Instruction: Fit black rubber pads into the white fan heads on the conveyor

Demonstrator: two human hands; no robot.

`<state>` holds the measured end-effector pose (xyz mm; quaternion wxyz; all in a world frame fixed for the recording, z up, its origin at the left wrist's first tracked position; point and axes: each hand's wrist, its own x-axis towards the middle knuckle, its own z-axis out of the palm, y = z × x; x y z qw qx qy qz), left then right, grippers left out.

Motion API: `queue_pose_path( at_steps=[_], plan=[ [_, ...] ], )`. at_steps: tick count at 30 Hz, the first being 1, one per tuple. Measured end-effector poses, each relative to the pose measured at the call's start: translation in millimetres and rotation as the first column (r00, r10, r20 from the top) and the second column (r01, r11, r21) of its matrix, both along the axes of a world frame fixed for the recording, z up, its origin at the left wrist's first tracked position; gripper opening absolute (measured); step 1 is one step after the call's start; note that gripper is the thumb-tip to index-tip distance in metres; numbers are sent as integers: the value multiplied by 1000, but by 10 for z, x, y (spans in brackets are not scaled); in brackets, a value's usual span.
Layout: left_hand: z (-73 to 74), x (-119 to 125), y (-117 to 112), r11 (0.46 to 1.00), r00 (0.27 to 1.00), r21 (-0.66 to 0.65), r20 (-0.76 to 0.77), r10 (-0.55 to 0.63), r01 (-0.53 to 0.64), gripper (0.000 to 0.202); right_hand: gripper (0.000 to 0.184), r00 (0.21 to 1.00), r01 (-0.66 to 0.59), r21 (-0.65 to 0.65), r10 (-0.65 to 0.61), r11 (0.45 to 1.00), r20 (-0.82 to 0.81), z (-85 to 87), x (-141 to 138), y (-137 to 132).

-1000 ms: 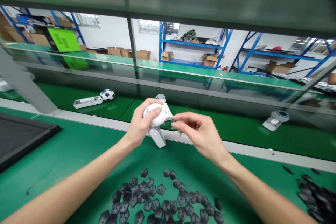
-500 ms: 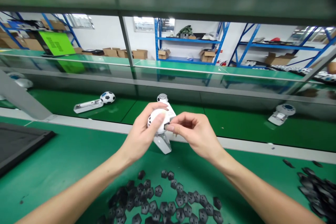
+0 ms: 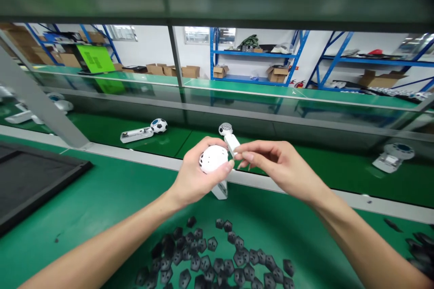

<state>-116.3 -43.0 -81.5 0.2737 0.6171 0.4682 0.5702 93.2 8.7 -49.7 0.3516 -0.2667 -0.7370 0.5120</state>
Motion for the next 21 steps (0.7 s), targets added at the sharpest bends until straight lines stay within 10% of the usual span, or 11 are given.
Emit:
queue_pose_path(
  at_steps=[10,17,21],
  plan=[
    [-43,67,-4,980,956,-139,275,-97,139,53,50,948,-6,0,5,1000,319,-455,151,221],
    [-36,-30,14,987,976,-142,211,-44,75,52,50,947,71,17,-72,997,314,-355,53,81],
    [-114,-35,18,972,939,-226,343,16,65,53,85,955,-27,-93,54,995,291,-488,-147,-47]
  ],
)
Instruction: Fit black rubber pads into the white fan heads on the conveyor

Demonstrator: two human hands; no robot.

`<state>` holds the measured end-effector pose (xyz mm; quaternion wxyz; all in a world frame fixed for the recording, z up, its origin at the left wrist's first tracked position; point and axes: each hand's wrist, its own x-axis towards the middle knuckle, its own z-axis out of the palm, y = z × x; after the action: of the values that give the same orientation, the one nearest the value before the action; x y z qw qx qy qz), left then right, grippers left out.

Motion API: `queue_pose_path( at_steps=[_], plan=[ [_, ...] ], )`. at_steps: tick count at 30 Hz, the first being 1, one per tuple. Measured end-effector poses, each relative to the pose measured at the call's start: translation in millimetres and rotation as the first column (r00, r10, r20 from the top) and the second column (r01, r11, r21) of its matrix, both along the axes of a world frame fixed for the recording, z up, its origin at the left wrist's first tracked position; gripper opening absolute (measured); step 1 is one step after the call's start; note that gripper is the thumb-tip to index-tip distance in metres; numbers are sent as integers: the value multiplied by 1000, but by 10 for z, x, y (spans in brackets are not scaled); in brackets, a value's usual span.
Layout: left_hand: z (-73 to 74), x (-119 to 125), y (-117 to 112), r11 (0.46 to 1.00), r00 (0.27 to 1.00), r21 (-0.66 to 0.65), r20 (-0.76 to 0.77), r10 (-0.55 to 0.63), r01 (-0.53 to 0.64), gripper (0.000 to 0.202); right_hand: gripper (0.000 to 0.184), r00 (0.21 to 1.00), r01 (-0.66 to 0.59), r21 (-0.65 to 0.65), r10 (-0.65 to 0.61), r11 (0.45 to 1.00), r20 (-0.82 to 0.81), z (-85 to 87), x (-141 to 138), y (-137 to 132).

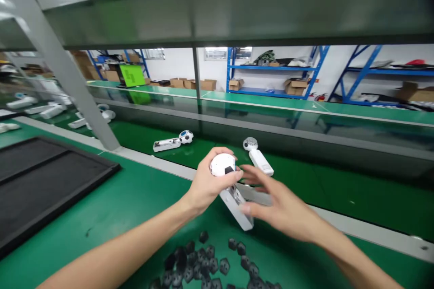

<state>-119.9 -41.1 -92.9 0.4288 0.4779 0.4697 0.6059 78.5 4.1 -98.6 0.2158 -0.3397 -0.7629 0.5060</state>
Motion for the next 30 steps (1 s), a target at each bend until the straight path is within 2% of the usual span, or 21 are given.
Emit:
queue_pose_path(
  at_steps=[2,5,8,10,11,12,13,15,17,19,20,22,24,26,27,28,29,30],
  plan=[
    [-40,46,-27,997,993,-46,107,-57,62,61,82,995,-99,-61,100,993,0,-54,-64,-42],
    [-79,101,-36,983,975,-66,152,-161,172,76,47,985,-121,-101,132,988,110,-8,-43,-19],
    [-107,34,36,992,988,-33,96,-119,123,71,35,959,-30,-74,50,997,279,128,185,202],
    [-134,-93,108,998,999,-50,43,-25,27,55,36,900,29,66,-54,997,433,187,466,452],
    [-151,-171,144,997,1000,-75,16,20,-19,48,38,832,86,147,-152,985,533,195,640,588],
    [-173,-253,181,993,998,-104,-6,59,-59,43,39,711,174,241,-291,955,640,192,830,719],
    [-198,-331,218,987,995,-131,-20,95,-97,40,36,559,241,335,-413,911,719,182,1028,837],
    [-263,-460,294,974,987,-161,-29,158,-160,39,20,379,317,422,-521,849,765,166,1411,1018],
    [-344,-543,372,961,976,-170,-38,212,-216,40,16,255,357,497,-594,791,763,191,1699,1125],
    [-426,-590,441,950,966,-178,-59,250,-257,41,17,206,348,567,-651,746,730,267,1810,1170],
    [-458,-604,462,946,963,-178,-75,259,-269,41,18,216,327,595,-671,734,709,318,1786,1163],
    [-481,-611,455,946,959,-170,-118,257,-275,41,26,290,274,620,-678,735,675,418,1591,1060],
    [-431,-561,369,958,961,-143,-157,228,-250,41,38,447,201,589,-608,783,656,493,1258,822],
    [-322,-428,236,979,955,-71,-244,169,-191,38,39,602,129,549,-505,826,618,530,866,537],
    [-262,-325,172,988,908,31,-390,152,-152,35,36,667,98,539,-457,837,588,537,675,429],
    [-207,-193,117,989,830,130,-542,134,-74,29,31,721,75,536,-417,841,553,538,502,364],
    [-162,-28,70,977,741,208,-664,100,54,24,26,766,56,535,-380,843,519,537,360,347],
    [-127,172,26,930,657,295,-749,83,218,19,22,799,49,536,-356,843,486,535,259,370]
  ],
)
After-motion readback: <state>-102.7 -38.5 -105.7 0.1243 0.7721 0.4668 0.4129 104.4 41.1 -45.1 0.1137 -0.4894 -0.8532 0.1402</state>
